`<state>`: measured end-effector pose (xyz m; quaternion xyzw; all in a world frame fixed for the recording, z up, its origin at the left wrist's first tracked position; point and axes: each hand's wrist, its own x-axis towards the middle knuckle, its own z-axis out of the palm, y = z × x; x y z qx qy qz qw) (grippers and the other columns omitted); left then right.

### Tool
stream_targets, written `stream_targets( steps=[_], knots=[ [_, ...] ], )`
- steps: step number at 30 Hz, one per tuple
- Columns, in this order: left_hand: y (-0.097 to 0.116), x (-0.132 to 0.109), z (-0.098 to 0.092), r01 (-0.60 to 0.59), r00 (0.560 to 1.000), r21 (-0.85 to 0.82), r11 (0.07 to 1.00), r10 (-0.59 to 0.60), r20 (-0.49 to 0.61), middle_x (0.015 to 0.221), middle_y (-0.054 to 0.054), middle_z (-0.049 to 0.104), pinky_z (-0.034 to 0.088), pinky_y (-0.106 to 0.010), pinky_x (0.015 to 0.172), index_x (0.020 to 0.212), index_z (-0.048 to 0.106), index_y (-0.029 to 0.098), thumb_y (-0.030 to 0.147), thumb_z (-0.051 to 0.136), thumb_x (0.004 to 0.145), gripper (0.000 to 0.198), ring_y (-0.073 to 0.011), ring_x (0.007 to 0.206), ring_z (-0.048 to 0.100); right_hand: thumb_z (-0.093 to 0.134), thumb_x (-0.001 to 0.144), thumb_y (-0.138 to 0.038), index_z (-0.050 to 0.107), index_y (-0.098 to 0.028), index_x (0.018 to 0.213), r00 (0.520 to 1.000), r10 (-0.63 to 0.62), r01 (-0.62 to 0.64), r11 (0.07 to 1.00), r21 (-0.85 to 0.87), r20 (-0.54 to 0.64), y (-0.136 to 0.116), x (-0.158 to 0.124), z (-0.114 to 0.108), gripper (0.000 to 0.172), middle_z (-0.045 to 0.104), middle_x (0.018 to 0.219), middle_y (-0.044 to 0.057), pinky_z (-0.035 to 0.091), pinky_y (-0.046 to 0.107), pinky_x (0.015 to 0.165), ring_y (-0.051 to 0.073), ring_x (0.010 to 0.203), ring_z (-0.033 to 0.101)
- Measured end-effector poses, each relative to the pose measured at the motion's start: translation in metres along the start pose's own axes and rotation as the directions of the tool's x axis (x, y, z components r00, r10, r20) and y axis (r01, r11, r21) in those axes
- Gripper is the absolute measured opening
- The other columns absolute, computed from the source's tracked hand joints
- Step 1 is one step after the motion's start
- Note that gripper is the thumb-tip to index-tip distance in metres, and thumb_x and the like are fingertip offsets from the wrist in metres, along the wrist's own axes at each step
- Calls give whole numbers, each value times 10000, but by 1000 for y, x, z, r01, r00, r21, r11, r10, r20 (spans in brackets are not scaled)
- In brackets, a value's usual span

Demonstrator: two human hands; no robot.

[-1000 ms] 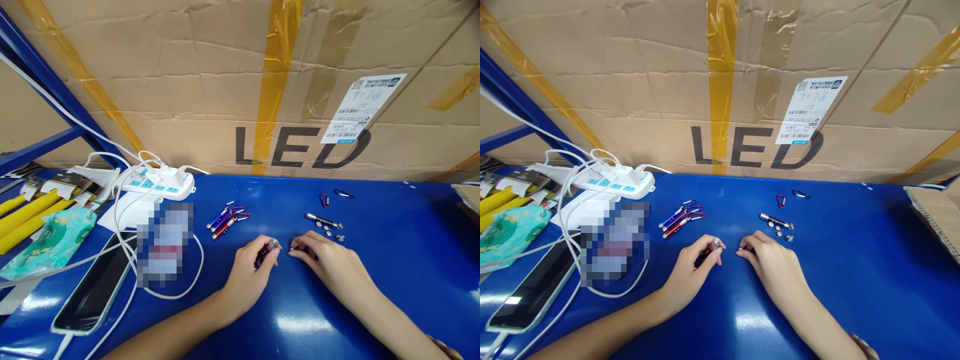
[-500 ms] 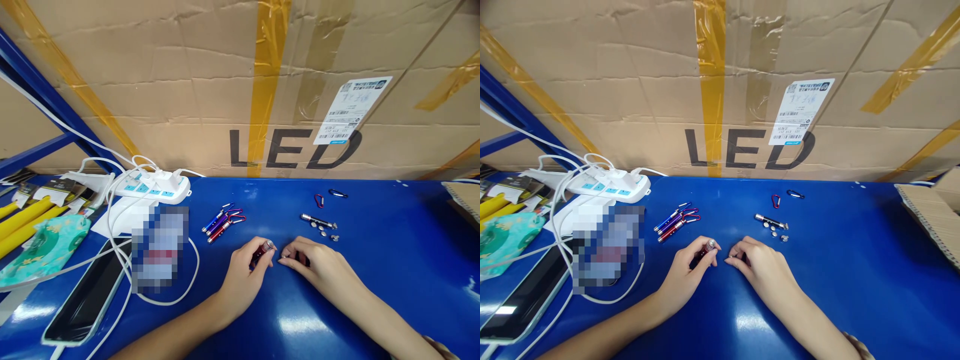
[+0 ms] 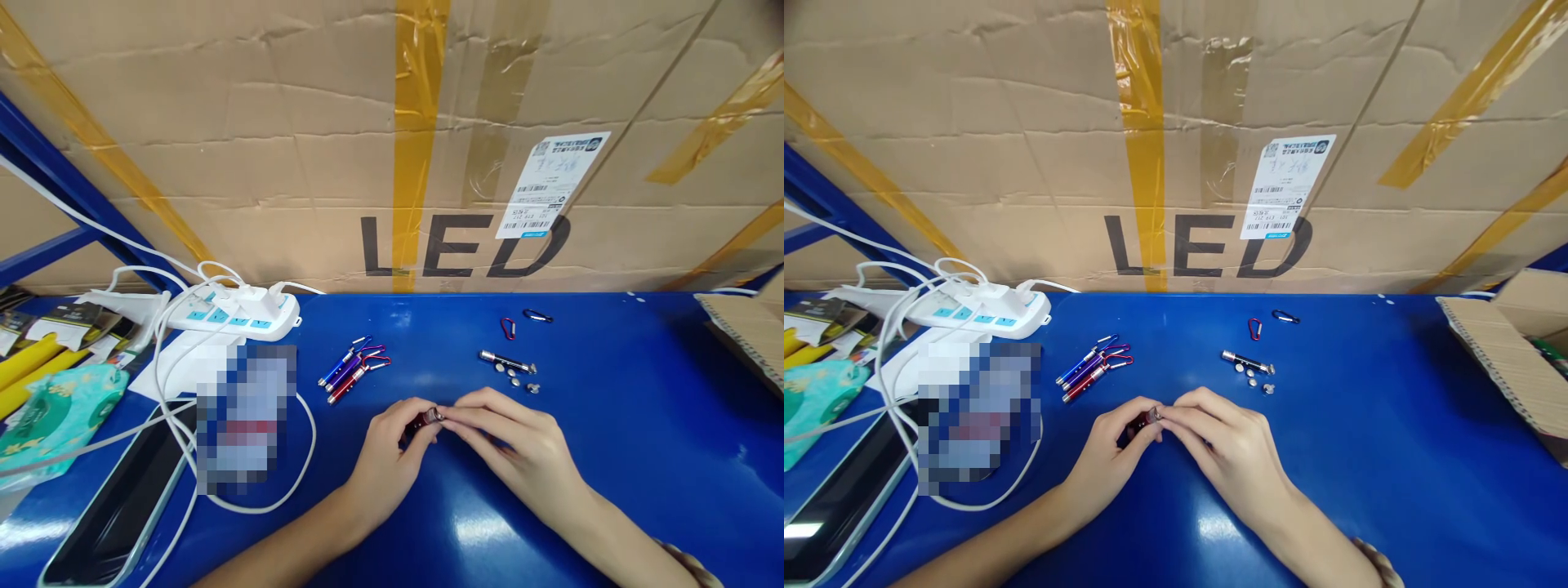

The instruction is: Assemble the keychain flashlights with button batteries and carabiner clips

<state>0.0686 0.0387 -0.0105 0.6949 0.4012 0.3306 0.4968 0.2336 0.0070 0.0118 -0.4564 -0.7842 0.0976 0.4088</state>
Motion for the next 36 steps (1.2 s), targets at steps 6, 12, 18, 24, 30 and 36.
stream_targets(
  steps=[6, 12, 18, 24, 30, 36],
  knots=[
    [-3, -1, 0, -11, 1000, -4, 1000, 11, 10, 680, 15, 583, 375, -206, 617, 808, 601, 169, 153, 501, 839, 106, -130, 641, 529, 576, 845, -128, 693, -174, 870, 1000, -9, 8, 1000, 23, 10, 3, 0, 3, 128, 656, 807, 29, 501, 180, 580, 91, 643, 621],
    [-2, -2, -1, 9, 1000, 36, 999, -10, 27, 686, 19, 580, 368, -216, 621, 797, 582, 182, 157, 484, 847, 112, -136, 649, 527, 586, 849, -185, 673, -183, 835, 999, 19, -21, 999, 40, 46, 5, 2, 2, 89, 655, 812, 20, 492, 173, 557, 83, 626, 611],
    [3, -2, -1, 43, 998, 62, 997, -45, 36, 667, 22, 560, 358, -225, 605, 811, 559, 190, 242, 436, 900, 161, -140, 637, 520, 621, 827, -288, 648, -193, 919, 988, 111, -126, 980, -151, -104, 21, 9, -13, 134, 663, 833, 22, 490, 195, 545, 91, 605, 596],
    [3, -3, -2, 81, 996, 6, 997, -81, 42, 666, 18, 547, 362, -227, 593, 825, 556, 185, 245, 411, 898, 174, -139, 626, 511, 578, 826, -350, 681, -241, 891, 859, 361, -505, 713, -486, -362, 52, 15, -42, 163, 678, 922, 7, 418, 212, 451, 113, 572, 612],
    [5, -4, -2, 80, 996, 0, 997, -80, 40, 660, 19, 542, 358, -223, 584, 799, 550, 185, 267, 412, 899, 189, -134, 614, 499, 584, 805, -455, 710, -281, 781, 870, 469, -468, 686, -557, -152, 70, 10, -54, 217, 701, 810, -26, 383, 220, 460, 133, 587, 617],
    [10, -3, -2, 61, 998, -21, 998, -61, 23, 688, 21, 539, 362, -214, 587, 785, 555, 186, 261, 438, 892, 176, -121, 604, 479, 474, 840, -568, 717, -289, 818, 926, 376, -293, 785, -545, 43, 68, 9, -49, 371, 707, 846, -6, 415, 224, 482, 167, 692, 662]
  ],
)
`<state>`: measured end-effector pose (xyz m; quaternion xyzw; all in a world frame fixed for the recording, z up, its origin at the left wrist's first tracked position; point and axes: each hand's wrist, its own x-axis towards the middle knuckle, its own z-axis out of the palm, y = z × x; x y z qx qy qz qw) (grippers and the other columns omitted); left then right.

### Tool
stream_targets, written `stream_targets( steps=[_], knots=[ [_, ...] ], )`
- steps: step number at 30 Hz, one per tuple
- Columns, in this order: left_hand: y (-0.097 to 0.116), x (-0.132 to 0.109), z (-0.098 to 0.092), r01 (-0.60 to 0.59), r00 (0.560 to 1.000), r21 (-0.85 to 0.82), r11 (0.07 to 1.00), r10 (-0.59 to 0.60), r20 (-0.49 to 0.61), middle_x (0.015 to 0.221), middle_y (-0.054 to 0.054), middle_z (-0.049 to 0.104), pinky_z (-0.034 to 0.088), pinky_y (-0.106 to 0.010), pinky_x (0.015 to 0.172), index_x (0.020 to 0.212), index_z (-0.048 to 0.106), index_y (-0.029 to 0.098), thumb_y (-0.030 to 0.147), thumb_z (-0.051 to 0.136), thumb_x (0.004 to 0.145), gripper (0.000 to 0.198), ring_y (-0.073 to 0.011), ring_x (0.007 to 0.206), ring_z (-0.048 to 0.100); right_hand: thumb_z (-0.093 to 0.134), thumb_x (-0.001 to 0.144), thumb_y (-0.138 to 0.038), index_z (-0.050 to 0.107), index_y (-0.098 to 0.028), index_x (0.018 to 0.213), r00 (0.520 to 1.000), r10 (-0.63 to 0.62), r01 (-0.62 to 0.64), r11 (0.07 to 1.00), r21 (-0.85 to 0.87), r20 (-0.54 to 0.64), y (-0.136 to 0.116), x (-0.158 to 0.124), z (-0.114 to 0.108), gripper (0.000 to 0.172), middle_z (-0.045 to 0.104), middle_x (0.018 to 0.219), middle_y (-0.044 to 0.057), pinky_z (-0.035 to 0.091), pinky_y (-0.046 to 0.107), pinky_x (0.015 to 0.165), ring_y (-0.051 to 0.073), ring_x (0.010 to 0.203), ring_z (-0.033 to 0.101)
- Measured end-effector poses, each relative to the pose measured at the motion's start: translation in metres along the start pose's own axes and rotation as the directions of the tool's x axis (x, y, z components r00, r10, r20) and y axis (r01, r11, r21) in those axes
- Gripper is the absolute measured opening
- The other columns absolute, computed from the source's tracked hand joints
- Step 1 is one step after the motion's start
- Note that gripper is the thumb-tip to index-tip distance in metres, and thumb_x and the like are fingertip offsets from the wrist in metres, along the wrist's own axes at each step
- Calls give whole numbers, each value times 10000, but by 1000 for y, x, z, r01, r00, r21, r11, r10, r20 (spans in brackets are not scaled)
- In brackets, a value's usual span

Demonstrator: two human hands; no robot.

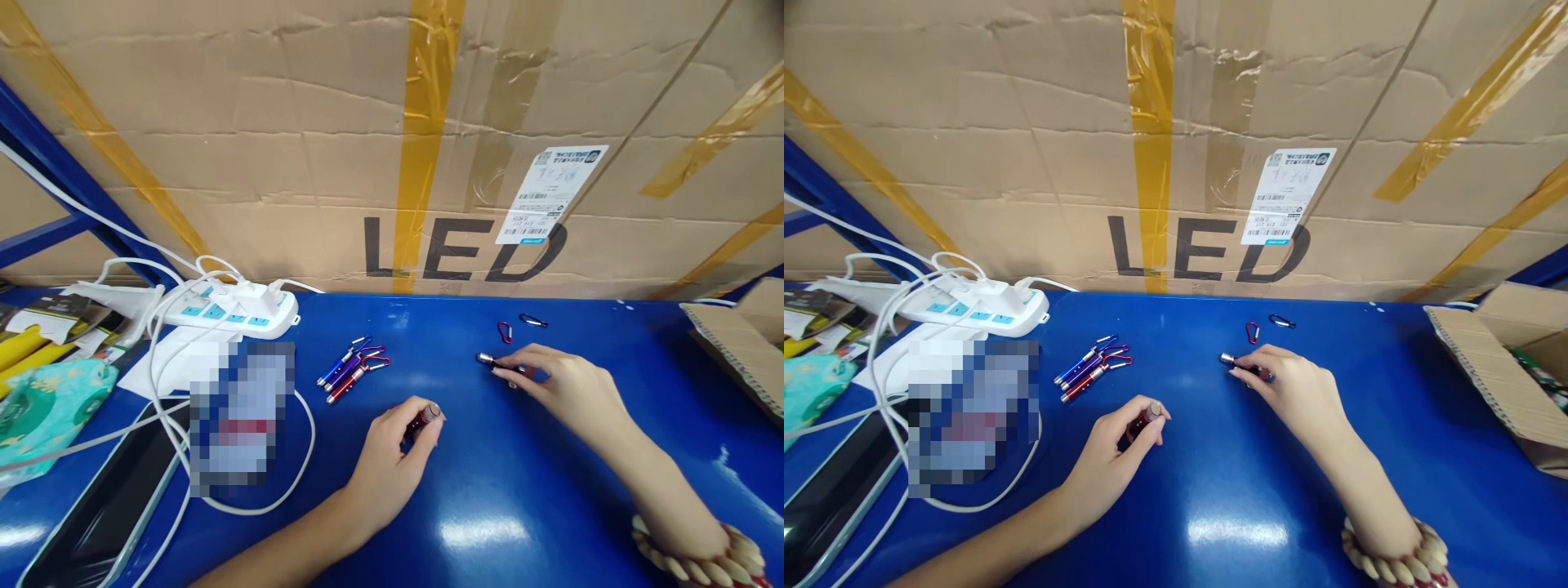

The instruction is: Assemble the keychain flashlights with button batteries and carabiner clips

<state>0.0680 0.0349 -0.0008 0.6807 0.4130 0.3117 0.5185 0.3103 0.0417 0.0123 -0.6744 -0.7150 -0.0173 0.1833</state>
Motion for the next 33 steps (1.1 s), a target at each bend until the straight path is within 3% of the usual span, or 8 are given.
stream_targets(
  steps=[7, 12, 16, 22, 27, 29, 30, 33],
  knots=[
    [0, -1, 0, -7, 1000, 7, 1000, 8, -27, 670, 28, 538, 355, -208, 578, 792, 592, 182, 241, 456, 892, 179, -116, 599, 465, 566, 701, -669, 681, -272, 620, 997, 72, -72, 992, -101, -4, 6, -4, -7, 421, 666, 639, 7, 347, 236, 350, 180, 472, 601],
    [0, 1, 0, -6, 999, 16, 1000, 7, -51, 658, 29, 539, 341, -210, 556, 800, 602, 174, 244, 444, 903, 201, -112, 582, 451, 689, 671, -521, 684, -275, 620, 981, 140, -134, 990, -52, 136, 13, -6, -9, 250, 670, 619, 36, 375, 240, 344, 186, 452, 606],
    [-2, 2, 2, -30, 997, 27, 999, 31, -65, 668, 24, 547, 337, -210, 549, 808, 607, 172, 244, 447, 903, 199, -116, 602, 473, 747, 635, -355, 674, -267, 574, 974, 181, -184, 983, 7, 138, 25, -9, -2, 130, 653, 532, 20, 420, 269, 405, 208, 486, 628],
    [-3, 3, 3, -28, 997, 44, 999, 31, -76, 674, 19, 563, 348, -213, 545, 818, 612, 175, 259, 443, 908, 209, -118, 593, 473, 685, 698, -283, 669, -274, 585, 995, 73, -79, 994, 78, 70, 33, -15, 9, 115, 680, 562, 20, 443, 279, 433, 209, 501, 644],
    [-5, 2, 3, -34, 997, 47, 998, 37, -64, 668, 24, 583, 400, -215, 596, 846, 624, 192, 233, 458, 904, 181, -126, 614, 530, 706, 674, -411, 702, -310, 626, 983, 75, -87, 994, 69, 167, 9, -10, -3, 111, 702, 613, -4, 423, 258, 377, 208, 491, 643],
    [-6, 2, 3, -44, 998, 52, 998, 47, -43, 714, 14, 624, 426, -226, 637, 880, 636, 203, 210, 474, 898, 163, -142, 667, 572, 632, 732, -499, 703, -293, 678, 995, 2, -22, 981, 195, 102, -10, -9, -10, 224, 717, 694, -2, 442, 261, 391, 167, 445, 607],
    [-7, 2, 3, -53, 998, 60, 997, 55, -31, 765, 5, 652, 438, -235, 667, 902, 641, 208, 200, 484, 895, 158, -154, 715, 592, 596, 763, -515, 703, -278, 700, 996, -55, 32, 954, 298, 70, -20, -9, -13, 267, 719, 727, 9, 462, 250, 419, 167, 512, 631],
    [-8, 2, 4, -91, 996, 97, 991, 92, -11, 921, -17, 694, 449, -270, 768, 952, 647, 217, 185, 502, 895, 159, -184, 853, 615, 604, 795, -451, 687, -241, 682, 993, -119, 110, 849, 517, -16, -48, -12, -19, 253, 701, 718, 26, 500, 222, 504, 161, 638, 653]
  ],
)
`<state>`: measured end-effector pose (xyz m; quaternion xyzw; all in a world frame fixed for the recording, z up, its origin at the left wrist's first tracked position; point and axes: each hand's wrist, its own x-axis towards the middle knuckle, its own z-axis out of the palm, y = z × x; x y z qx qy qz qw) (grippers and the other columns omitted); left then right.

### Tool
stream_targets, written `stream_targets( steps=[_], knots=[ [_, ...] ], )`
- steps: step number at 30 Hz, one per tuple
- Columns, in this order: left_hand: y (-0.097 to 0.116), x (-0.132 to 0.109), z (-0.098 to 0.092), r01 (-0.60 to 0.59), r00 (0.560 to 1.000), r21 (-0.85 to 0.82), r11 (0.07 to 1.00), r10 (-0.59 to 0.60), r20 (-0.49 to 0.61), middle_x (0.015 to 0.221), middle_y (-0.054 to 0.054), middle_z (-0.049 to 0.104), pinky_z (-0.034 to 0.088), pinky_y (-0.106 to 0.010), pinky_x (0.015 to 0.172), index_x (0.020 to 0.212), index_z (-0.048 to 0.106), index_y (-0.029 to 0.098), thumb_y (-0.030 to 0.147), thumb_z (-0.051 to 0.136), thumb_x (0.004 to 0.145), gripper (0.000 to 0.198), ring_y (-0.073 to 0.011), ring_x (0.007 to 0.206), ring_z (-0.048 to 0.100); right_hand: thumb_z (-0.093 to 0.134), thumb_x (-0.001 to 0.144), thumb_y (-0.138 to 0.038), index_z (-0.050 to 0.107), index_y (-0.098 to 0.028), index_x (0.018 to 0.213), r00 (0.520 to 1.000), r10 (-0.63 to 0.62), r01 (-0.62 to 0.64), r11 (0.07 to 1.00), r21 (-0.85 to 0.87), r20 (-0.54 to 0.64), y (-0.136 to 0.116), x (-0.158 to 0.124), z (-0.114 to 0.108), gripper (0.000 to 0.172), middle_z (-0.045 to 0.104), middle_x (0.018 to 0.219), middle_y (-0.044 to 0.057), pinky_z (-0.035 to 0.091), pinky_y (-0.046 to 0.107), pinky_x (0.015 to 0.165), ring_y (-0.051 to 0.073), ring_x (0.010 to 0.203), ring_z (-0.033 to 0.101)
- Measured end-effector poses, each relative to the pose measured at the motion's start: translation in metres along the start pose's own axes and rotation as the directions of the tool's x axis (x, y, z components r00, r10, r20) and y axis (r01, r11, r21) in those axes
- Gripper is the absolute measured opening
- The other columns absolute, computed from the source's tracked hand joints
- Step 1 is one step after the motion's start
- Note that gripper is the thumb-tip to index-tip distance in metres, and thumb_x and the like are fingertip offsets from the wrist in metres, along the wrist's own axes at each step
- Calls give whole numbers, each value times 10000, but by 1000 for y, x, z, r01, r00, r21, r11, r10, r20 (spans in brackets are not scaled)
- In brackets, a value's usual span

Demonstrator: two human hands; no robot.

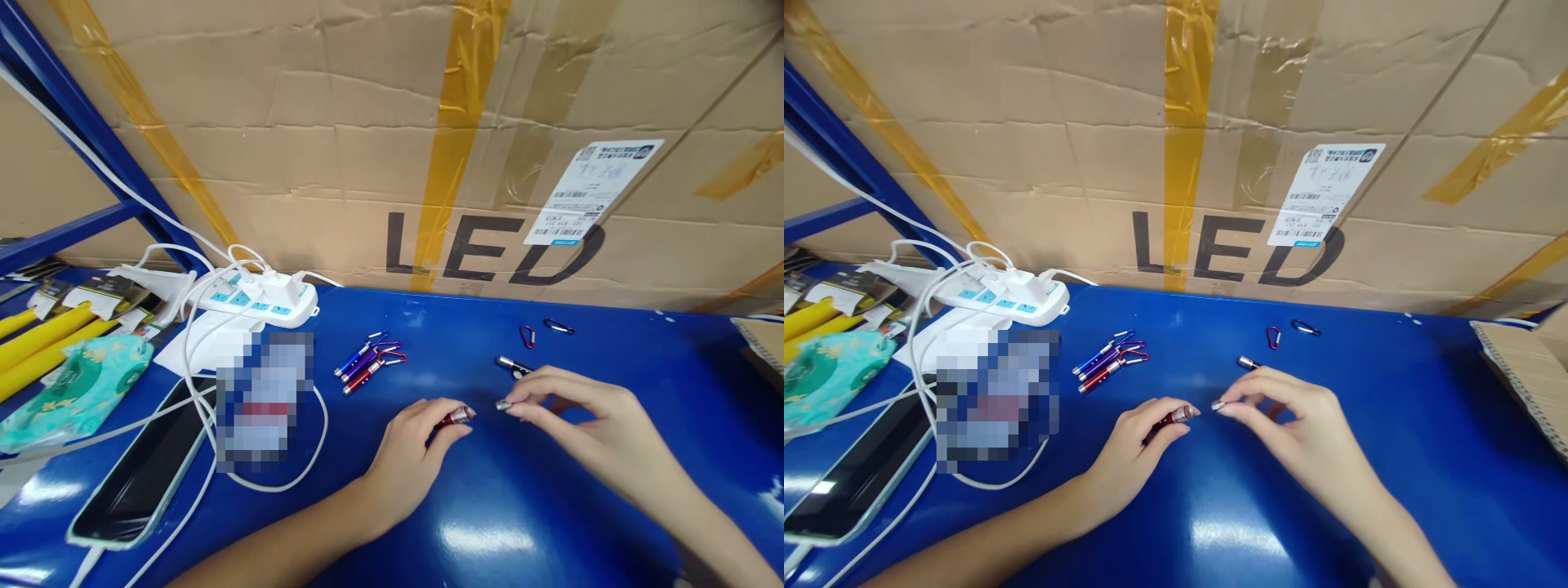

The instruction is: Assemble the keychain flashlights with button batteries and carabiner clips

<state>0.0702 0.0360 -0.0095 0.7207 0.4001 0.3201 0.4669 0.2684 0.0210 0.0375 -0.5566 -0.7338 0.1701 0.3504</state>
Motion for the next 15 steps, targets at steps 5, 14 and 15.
stream_targets(
  steps=[5, 14, 15],
  knots=[
    [1, -1, 0, -107, 994, 62, 992, 107, 6, 901, -14, 701, 445, -280, 795, 918, 645, 211, 169, 484, 913, 167, -177, 828, 612, 643, 785, -353, 676, -223, 671, 1000, -6, 2, 987, 158, 23, -17, -2, 13, 177, 675, 662, 14, 480, 212, 479, 137, 590, 625],
    [1, -4, 1, -257, 966, 180, 950, 259, 14, 783, -32, 684, 439, -274, 703, 900, 652, 183, 195, 462, 929, 193, -170, 677, 577, 677, 735, -401, 695, -207, 603, 981, 94, -129, 969, 212, 169, -10, 3, 14, 235, 652, 600, 19, 450, 218, 458, 128, 528, 588],
    [0, -4, 2, -275, 961, 189, 943, 276, 21, 754, -39, 680, 438, -268, 675, 890, 656, 172, 200, 468, 925, 194, -170, 651, 575, 688, 725, -405, 696, -204, 599, 977, 102, -145, 963, 227, 187, -9, 3, 13, 238, 651, 595, 20, 454, 220, 463, 129, 528, 588]
  ],
)
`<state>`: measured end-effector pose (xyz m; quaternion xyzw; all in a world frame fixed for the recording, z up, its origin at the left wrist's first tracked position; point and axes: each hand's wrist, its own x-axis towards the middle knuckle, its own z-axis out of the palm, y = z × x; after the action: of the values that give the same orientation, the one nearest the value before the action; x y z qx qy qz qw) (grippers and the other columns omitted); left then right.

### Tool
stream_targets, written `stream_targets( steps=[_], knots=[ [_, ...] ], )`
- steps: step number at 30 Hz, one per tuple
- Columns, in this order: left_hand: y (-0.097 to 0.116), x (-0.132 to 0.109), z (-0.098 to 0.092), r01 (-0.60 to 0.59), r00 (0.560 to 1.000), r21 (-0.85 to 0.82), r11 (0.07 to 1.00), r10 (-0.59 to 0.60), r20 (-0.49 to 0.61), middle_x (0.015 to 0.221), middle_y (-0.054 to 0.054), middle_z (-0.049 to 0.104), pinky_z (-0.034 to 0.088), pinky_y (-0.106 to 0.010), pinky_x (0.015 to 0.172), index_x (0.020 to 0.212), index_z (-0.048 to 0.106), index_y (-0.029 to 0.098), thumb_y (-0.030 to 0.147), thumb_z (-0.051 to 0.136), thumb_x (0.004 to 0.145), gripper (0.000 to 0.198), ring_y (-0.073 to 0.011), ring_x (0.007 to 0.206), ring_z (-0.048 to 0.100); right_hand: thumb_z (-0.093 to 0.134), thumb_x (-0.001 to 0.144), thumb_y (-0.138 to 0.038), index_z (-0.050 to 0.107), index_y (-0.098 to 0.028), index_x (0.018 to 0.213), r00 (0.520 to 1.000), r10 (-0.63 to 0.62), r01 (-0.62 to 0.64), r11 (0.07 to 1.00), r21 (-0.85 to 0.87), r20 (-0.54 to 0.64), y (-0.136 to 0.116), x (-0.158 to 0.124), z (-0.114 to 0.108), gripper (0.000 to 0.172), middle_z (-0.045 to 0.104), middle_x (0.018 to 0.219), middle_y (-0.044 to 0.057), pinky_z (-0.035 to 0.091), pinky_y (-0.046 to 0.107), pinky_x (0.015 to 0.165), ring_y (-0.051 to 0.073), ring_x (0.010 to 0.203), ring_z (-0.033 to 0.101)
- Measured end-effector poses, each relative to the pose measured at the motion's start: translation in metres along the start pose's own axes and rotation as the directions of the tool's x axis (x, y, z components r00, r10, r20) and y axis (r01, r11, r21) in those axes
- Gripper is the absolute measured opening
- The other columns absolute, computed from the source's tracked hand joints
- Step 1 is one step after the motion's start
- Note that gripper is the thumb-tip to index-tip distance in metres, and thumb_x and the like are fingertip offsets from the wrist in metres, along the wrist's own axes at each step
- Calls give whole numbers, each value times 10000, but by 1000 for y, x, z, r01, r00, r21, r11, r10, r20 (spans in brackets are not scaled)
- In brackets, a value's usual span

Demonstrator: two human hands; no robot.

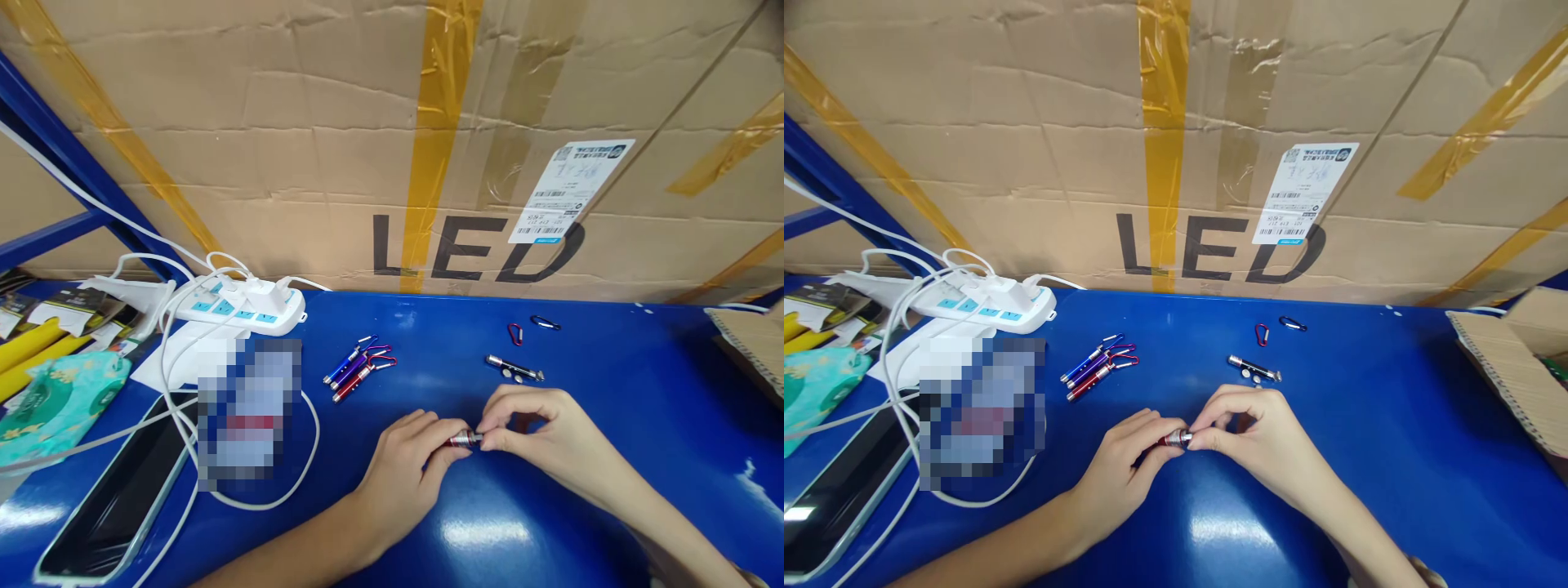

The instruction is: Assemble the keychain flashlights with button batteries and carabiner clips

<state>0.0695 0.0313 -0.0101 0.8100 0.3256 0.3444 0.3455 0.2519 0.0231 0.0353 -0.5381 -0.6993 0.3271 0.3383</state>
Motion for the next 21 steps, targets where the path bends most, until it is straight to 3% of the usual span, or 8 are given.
stream_targets(
  steps=[7, 12, 17, 21],
  knots=[
    [0, -7, 0, -74, 996, 116, 990, 67, 61, 610, -44, 641, 411, -250, 550, 842, 670, 142, 218, 445, 922, 250, -162, 520, 578, 736, 670, -399, 687, -190, 553, 996, 59, -69, 987, 142, 73, 4, -1, 4, 243, 627, 553, 8, 444, 207, 450, 112, 495, 564],
    [-1, -9, 0, -122, 992, 199, 972, 121, 20, 616, -51, 644, 413, -251, 528, 865, 670, 141, 244, 382, 947, 317, -163, 509, 585, 750, 657, -344, 683, -184, 563, 987, 119, -139, 971, 193, 108, 3, -3, 8, 197, 627, 573, 5, 431, 206, 464, 106, 508, 550],
    [-2, -7, 1, -112, 992, 230, 967, 123, -35, 647, -59, 640, 427, -257, 532, 919, 667, 127, 253, 345, 966, 349, -164, 531, 581, 747, 649, -363, 579, -163, 503, 951, 256, -299, 902, 312, 174, -2, -4, 12, 299, 530, 447, -33, 361, 199, 415, 76, 419, 440],
    [-4, -5, 3, -84, 993, 198, 977, 98, -59, 685, -58, 648, 455, -271, 563, 962, 654, 146, 256, 339, 972, 333, -178, 587, 574, 749, 639, -391, 560, -161, 519, 932, 304, -356, 867, 349, 196, 2, -4, 14, 321, 515, 449, -41, 348, 201, 432, 71, 429, 429]
  ],
)
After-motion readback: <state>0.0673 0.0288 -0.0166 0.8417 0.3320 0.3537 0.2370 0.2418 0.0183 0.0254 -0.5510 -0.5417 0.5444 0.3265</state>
